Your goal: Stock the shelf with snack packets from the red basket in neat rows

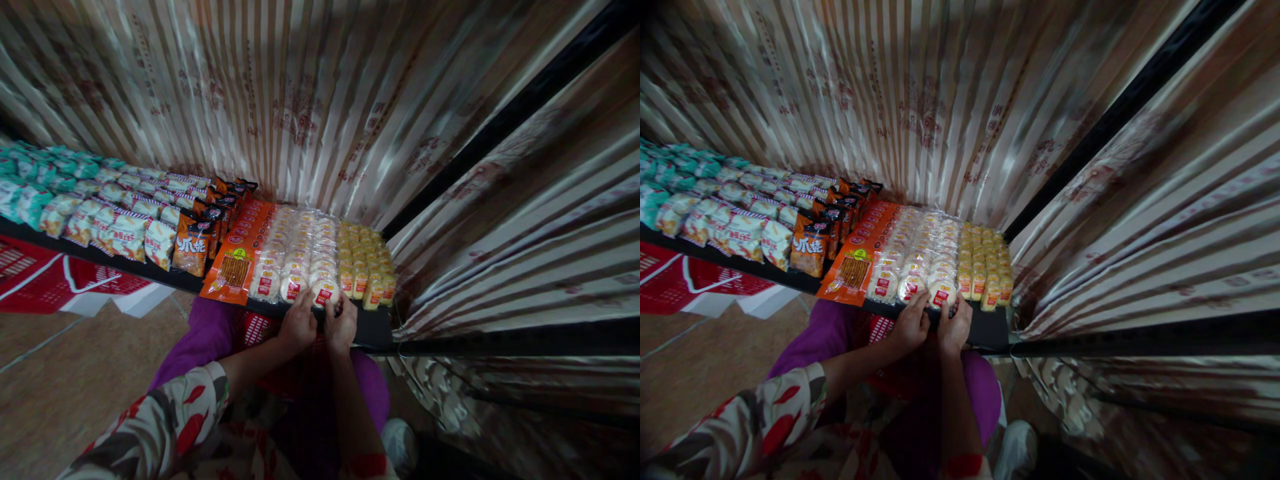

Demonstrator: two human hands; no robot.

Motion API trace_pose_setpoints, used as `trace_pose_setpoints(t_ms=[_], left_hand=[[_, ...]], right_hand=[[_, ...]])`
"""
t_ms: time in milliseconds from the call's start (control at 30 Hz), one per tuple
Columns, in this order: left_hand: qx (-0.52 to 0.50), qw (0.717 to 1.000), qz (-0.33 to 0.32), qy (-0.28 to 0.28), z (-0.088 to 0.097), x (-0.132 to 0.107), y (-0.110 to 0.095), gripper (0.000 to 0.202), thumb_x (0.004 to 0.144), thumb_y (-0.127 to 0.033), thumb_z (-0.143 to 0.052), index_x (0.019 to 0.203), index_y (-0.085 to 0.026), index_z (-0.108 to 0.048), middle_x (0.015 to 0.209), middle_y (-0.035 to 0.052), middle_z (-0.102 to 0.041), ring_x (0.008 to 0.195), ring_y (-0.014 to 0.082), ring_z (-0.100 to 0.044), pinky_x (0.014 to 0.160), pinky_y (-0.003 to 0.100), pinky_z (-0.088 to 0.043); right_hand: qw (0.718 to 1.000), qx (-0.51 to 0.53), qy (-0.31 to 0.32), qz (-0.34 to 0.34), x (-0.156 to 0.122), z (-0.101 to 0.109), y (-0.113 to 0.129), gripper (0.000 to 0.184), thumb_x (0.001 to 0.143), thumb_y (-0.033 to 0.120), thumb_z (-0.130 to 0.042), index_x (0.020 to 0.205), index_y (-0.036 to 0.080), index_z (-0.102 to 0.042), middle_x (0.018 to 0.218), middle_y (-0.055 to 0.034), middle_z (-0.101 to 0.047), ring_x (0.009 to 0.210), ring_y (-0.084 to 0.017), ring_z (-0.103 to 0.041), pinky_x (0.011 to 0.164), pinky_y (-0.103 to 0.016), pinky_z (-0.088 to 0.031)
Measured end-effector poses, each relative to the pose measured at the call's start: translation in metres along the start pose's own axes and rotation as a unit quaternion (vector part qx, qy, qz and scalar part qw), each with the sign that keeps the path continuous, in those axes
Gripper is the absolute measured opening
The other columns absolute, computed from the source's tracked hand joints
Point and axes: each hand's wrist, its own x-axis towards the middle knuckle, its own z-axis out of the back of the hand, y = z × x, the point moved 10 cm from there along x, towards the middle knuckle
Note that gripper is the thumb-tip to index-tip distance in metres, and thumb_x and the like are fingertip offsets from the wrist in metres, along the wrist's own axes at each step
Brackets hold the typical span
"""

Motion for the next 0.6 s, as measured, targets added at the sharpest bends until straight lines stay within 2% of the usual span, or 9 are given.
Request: trace_pose_setpoints(t_ms=[233, 400, 600], left_hand=[[-0.005, 1.0, 0.001, 0.006, 0.01, -0.002, -0.003, 0.05, 0.076, -0.008, -0.039, 0.126, -0.009, -0.045, 0.133, 0.0163, -0.047, 0.126, 0.0239, -0.044, 0.105, 0.041, -0.04], [0.034, 0.999, -0.029, -0.001, 0.017, -0.004, -0.006, 0.046, 0.078, -0.007, -0.038, 0.122, -0.006, -0.049, 0.134, 0.0182, -0.046, 0.13, 0.0254, -0.038, 0.109, 0.045, -0.034], [0.057, 0.997, -0.05, -0.004, 0.015, -0.006, -0.002, 0.045, 0.077, -0.005, -0.036, 0.12, -0.001, -0.05, 0.135, 0.0222, -0.044, 0.132, 0.0263, -0.036, 0.109, 0.045, -0.034]], right_hand=[[1.0, -0.018, -0.003, 0.017, 0.0, -0.002, 0.004, 0.055, 0.084, 0.051, -0.042, 0.12, 0.012, -0.057, 0.101, -0.0141, -0.058, 0.087, -0.023, -0.054, 0.083, -0.037, -0.044], [0.999, -0.041, 0.001, 0.022, 0.001, -0.003, 0.006, 0.055, 0.084, 0.052, -0.04, 0.118, 0.012, -0.058, 0.099, -0.0148, -0.058, 0.089, -0.025, -0.052, 0.085, -0.039, -0.041], [0.998, -0.047, 0.001, 0.03, 0.001, -0.005, 0.004, 0.055, 0.085, 0.053, -0.04, 0.117, 0.012, -0.058, 0.101, -0.0159, -0.058, 0.091, -0.025, -0.051, 0.088, -0.04, -0.04]])
